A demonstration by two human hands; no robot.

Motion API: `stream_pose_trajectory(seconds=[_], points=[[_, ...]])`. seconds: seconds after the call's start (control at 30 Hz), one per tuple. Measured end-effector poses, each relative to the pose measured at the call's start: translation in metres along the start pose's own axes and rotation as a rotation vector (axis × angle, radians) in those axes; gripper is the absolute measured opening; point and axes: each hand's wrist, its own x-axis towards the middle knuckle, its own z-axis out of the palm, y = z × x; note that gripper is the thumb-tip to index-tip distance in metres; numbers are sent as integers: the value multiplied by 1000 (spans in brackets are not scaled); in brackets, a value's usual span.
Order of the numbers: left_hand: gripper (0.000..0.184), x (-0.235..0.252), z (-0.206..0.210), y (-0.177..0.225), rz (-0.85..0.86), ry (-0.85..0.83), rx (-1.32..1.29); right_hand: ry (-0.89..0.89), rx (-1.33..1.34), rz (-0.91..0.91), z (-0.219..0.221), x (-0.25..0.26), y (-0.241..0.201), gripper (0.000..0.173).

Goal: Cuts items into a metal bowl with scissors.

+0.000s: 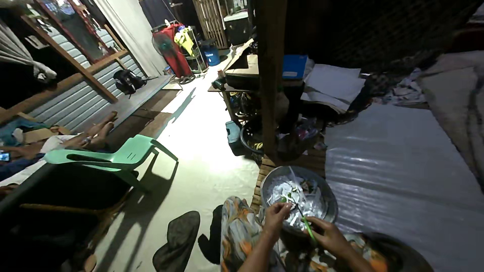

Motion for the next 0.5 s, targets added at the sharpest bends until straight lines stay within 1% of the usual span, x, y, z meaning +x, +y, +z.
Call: stream_pose_trajectory(seconds=[0.13, 0.23, 0.33, 0.43, 0.5], points=[[14, -1, 2, 5, -29, 9, 7, 22, -62, -15, 2, 0, 5, 37], [19, 1, 2, 7, -40, -16, 19, 53, -95, -40, 1, -2, 8, 39], [23, 0, 2, 5, 16, -35, 21, 44, -126, -69, -5, -4, 8, 39], [23, 0, 3, 3, 64, -35, 23, 31, -140, -33, -7, -4, 4, 39], [23, 2, 3, 2, 66, -35, 16, 20, -155, -13, -8, -4, 2, 39]])
